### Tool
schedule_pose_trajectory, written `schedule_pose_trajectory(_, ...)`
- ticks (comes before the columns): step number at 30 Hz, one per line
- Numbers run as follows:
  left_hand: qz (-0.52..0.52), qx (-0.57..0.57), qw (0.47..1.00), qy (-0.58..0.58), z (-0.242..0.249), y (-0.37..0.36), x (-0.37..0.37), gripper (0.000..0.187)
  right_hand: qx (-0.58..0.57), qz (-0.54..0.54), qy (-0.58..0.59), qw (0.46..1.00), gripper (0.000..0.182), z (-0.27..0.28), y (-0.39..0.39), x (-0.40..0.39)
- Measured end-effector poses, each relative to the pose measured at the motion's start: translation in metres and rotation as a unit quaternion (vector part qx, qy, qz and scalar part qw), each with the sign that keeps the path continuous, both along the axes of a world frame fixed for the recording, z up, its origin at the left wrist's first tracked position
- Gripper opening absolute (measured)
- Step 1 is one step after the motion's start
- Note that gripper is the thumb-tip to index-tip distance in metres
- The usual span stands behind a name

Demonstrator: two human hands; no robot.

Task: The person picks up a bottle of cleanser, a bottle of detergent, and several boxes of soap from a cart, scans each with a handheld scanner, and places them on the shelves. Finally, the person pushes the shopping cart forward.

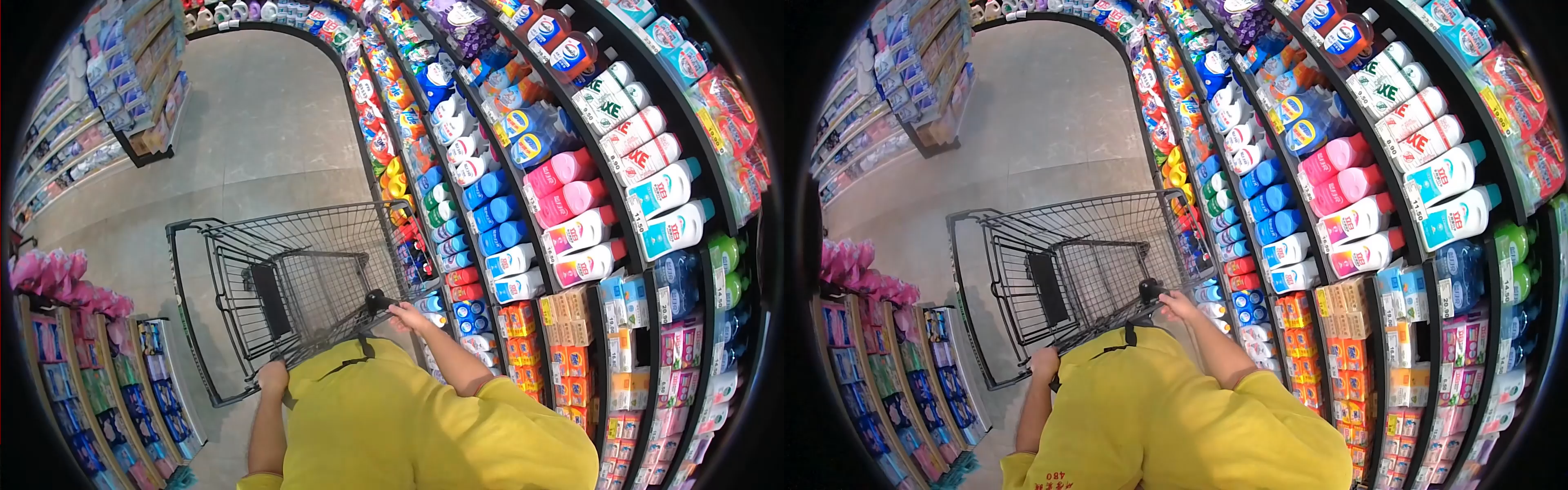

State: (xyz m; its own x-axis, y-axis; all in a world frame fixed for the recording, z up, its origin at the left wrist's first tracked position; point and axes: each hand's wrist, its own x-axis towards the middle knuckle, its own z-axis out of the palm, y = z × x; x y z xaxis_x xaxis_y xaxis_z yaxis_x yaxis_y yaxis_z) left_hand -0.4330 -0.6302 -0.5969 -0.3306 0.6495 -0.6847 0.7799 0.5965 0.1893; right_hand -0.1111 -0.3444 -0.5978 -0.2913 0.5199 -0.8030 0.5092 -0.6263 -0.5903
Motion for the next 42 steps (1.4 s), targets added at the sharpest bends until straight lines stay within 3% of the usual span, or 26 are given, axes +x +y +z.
schedule_pose_trajectory(4,-0.036,0.008,0.999,-0.007,0.000,0.000,0.000,0.029,0.033,-0.017,-0.006,0.999,0.037,0.007,-0.005,-0.001)
schedule_pose_trajectory(9,-0.109,0.039,0.988,-0.101,0.046,0.025,-0.013,0.029,0.065,-0.034,-0.012,0.997,0.040,0.019,-0.001,-0.008)
schedule_pose_trajectory(10,-0.113,0.107,0.977,-0.144,0.024,0.025,-0.021,0.036,0.081,-0.003,0.012,0.997,0.039,0.031,-0.002,-0.014)
schedule_pose_trajectory(12,-0.055,0.215,0.958,-0.182,0.070,0.052,-0.020,0.042,0.102,0.064,0.049,0.991,0.037,0.070,-0.004,-0.031)
schedule_pose_trajectory(14,0.017,0.351,0.906,-0.236,0.048,0.074,-0.015,0.057,0.081,0.106,0.101,0.986,0.037,0.101,-0.008,-0.047)
schedule_pose_trajectory(15,0.016,0.351,0.907,-0.234,0.057,0.086,-0.012,0.057,0.060,0.150,0.152,0.975,0.037,0.117,-0.010,-0.055)
schedule_pose_trajectory(17,0.257,0.295,0.779,-0.490,0.089,0.113,0.000,0.054,0.041,0.177,0.164,0.970,0.035,0.150,-0.017,-0.072)
schedule_pose_trajectory(18,0.256,0.295,0.779,-0.490,0.107,0.119,0.000,0.054,0.034,0.198,0.195,0.960,0.034,0.159,-0.022,-0.079)
schedule_pose_trajectory(20,0.370,0.212,0.646,-0.633,0.137,0.124,-0.002,0.054,0.021,0.224,0.244,0.943,0.033,0.163,-0.020,-0.082)
schedule_pose_trajectory(23,0.316,0.260,0.679,-0.610,0.129,0.116,-0.010,0.050,0.104,0.302,0.202,0.926,0.031,0.179,-0.022,-0.085)
schedule_pose_trajectory(26,0.304,0.303,0.688,-0.585,0.131,0.110,-0.011,0.046,0.114,0.318,0.137,0.931,0.026,0.204,-0.029,-0.091)
schedule_pose_trajectory(31,0.332,0.338,0.677,-0.563,0.151,0.107,-0.006,0.044,0.122,0.288,0.162,0.936,0.023,0.204,-0.030,-0.084)
schedule_pose_trajectory(33,0.318,0.324,0.706,-0.543,0.163,0.105,-0.007,0.049,0.109,0.257,0.188,0.942,0.022,0.203,-0.030,-0.082)
schedule_pose_trajectory(37,0.258,0.332,0.754,-0.505,0.178,0.096,-0.012,0.060,0.146,0.324,0.200,0.913,0.025,0.208,-0.025,-0.080)
schedule_pose_trajectory(39,0.200,0.318,0.805,-0.460,0.194,0.093,-0.014,0.072,0.156,0.360,0.195,0.899,0.025,0.214,-0.025,-0.083)
schedule_pose_trajectory(42,0.165,0.309,0.823,-0.447,0.181,0.086,-0.020,0.076,0.174,0.397,0.192,0.880,0.024,0.223,-0.026,-0.087)
